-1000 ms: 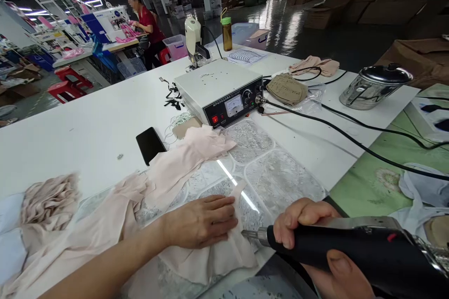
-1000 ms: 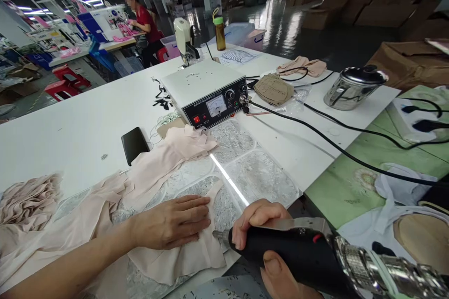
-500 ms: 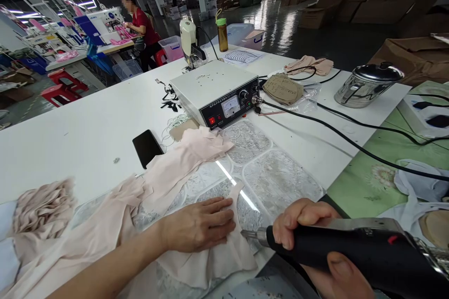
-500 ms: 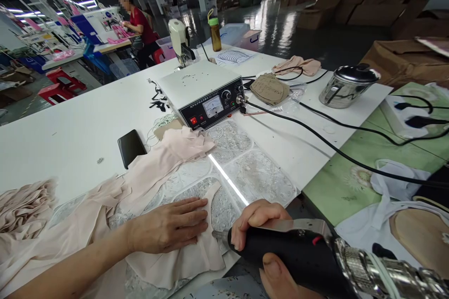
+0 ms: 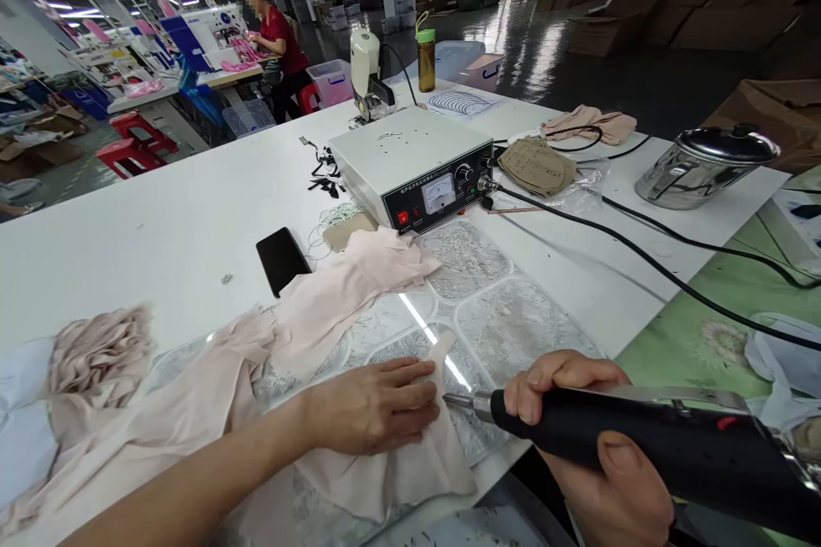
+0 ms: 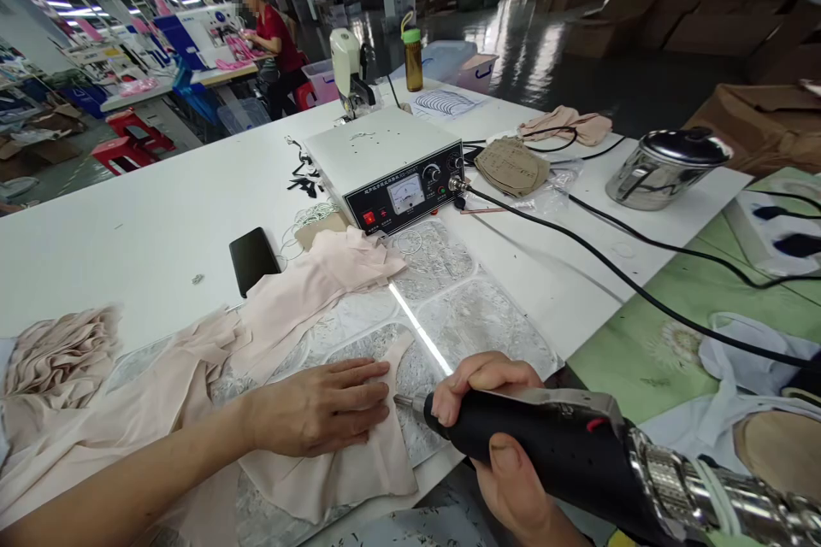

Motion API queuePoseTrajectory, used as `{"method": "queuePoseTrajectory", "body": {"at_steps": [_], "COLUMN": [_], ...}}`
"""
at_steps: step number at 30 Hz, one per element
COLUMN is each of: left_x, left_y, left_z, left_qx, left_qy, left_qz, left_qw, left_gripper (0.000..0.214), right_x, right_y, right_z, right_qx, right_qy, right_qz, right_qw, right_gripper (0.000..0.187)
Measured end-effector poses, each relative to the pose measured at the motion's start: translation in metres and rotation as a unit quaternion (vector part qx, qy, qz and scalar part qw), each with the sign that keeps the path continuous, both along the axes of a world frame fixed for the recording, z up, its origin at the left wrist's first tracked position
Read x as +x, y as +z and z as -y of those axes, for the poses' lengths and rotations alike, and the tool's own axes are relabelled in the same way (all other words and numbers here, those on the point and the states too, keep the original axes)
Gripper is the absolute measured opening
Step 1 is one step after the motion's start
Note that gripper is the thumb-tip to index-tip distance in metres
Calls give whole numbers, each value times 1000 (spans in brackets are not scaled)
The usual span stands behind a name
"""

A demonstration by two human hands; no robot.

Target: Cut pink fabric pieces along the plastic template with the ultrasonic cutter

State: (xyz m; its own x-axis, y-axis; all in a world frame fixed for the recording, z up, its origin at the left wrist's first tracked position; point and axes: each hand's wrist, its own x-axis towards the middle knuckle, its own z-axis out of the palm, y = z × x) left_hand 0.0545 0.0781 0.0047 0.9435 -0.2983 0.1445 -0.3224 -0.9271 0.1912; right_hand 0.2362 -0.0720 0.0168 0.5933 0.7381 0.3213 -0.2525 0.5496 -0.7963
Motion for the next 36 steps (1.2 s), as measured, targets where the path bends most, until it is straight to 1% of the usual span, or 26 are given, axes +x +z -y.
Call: {"method": "queuePoseTrajectory", "body": {"at_steps": [12,18,22,30,36], "left_x": [-1,-2,-2,-2,-2], "left_y": [0,0,0,0,0], "left_z": [3,3,4,4,4], "left_qx": [12,7,15,20,20], "left_qy": [3,7,11,15,13], "left_qz": [2,-5,-14,-16,-15], "left_qw": [1000,1000,1000,1000,1000], "left_gripper": [28,28,28,29,29], "right_x": [4,2,-1,-4,-4], "right_y": [-4,4,10,11,12], "right_z": [2,5,7,5,4], "right_qx": [1,-11,-17,-36,-36], "right_qy": [7,3,15,12,9], "right_qz": [23,25,39,50,68], "right_qw": [1000,1000,999,998,997], "right_gripper": [22,21,21,18,16]}}
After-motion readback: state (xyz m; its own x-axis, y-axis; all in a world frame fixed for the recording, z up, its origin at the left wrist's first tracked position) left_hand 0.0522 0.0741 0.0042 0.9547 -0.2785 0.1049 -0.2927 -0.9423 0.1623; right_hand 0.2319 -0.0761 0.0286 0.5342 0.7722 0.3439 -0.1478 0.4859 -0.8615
